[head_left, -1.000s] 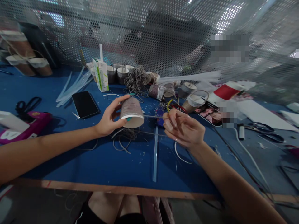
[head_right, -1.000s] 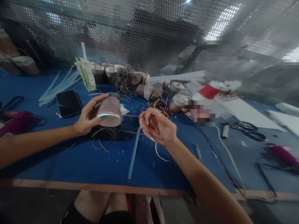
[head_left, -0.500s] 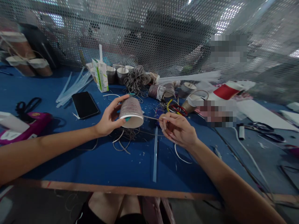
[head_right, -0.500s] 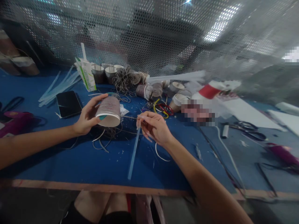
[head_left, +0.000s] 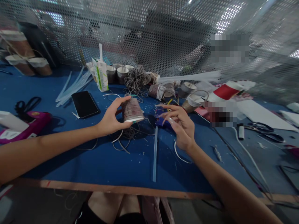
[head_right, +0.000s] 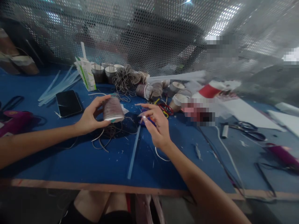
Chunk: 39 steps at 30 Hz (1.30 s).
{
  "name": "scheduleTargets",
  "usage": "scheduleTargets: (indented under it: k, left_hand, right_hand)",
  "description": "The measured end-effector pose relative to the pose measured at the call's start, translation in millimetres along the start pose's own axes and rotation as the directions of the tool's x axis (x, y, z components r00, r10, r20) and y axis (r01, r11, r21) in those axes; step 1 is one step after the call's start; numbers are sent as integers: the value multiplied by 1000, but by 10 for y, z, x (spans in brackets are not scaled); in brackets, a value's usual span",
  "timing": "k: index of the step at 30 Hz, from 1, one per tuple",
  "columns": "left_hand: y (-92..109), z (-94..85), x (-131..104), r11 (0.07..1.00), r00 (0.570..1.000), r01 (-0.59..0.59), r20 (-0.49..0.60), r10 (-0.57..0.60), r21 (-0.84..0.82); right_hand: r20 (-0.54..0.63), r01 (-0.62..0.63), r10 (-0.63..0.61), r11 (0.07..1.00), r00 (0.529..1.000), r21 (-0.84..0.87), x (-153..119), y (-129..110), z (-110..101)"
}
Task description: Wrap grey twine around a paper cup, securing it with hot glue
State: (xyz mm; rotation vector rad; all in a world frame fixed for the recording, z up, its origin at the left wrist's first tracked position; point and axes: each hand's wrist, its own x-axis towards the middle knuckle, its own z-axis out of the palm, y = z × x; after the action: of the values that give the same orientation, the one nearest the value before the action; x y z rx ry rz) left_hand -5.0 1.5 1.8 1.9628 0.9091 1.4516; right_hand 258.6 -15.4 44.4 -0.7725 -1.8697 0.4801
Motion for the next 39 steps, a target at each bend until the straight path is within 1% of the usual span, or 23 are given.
scheduleTargets:
  k: [1, 2, 3, 5, 6, 8, 11, 13, 16, 20, 22, 25, 28, 31, 33, 37, 39]
  left_hand:
    - [11, -3, 5, 1000, 1000, -14, 12, 14, 27]
    - [20, -7, 10, 998, 999, -33, 24, 32, 48]
    - [27, -11, 15, 996, 998, -52, 34, 50, 65]
    - [37, -20, 23, 992, 995, -89, 50, 84, 91]
    - [40, -23, 26, 990, 994, -101, 56, 96, 99]
    - [45, -25, 28, 988, 992, -117, 67, 111, 103]
    - [57, -21, 26, 984, 989, -137, 72, 130, 112]
    - [69, -19, 22, 983, 989, -140, 67, 132, 122]
    - [82, -19, 12, 985, 991, -126, 55, 120, 117]
    - [64, -20, -3, 986, 991, -133, 33, 130, 100]
    - [43, -18, -7, 986, 990, -139, 17, 138, 94]
    - [14, -12, -10, 986, 989, -151, 3, 151, 66]
    - [-3, -6, -16, 989, 989, -145, -8, 145, 17]
    - [-13, -1, -28, 992, 992, -122, -2, 122, -36]
    - [-20, 2, -35, 990, 992, -123, 6, 124, -68]
    - [-31, 7, -40, 982, 989, -143, 8, 145, -119]
    - [-32, 7, -39, 982, 989, -146, 7, 148, -117]
  right_hand:
    - [56, -45, 39, 993, 998, 111, -19, -35, 9]
    - [138, -107, 79, 972, 987, 210, -37, -74, 22]
    - [235, -175, 110, 945, 966, 276, -53, -112, 37]
    - [406, -270, 130, 911, 905, 311, -74, -175, 65]
    - [463, -287, 124, 910, 878, 300, -78, -194, 76]
    - [529, -279, 103, 923, 842, 265, -73, -209, 90]
    - [562, -263, 92, 936, 822, 232, -56, -197, 93]
    - [561, -277, 94, 927, 823, 252, -53, -193, 95]
    - [527, -335, 137, 893, 839, 300, -63, -201, 108]
    - [450, -429, 230, 804, 863, 412, -62, -186, 138]
    - [434, -468, 269, 754, 860, 460, -47, -161, 148]
    - [394, -512, 345, 707, 852, 488, -16, -115, 145]
    - [307, -514, 413, 674, 857, 529, 12, -77, 128]
    - [236, -507, 457, 671, 858, 542, 36, -60, 119]
    - [217, -525, 492, 666, 843, 530, 48, -52, 123]
    - [221, -616, 594, 624, 774, 480, 54, 8, 132]
    - [171, -626, 629, 631, 759, 459, 51, 48, 127]
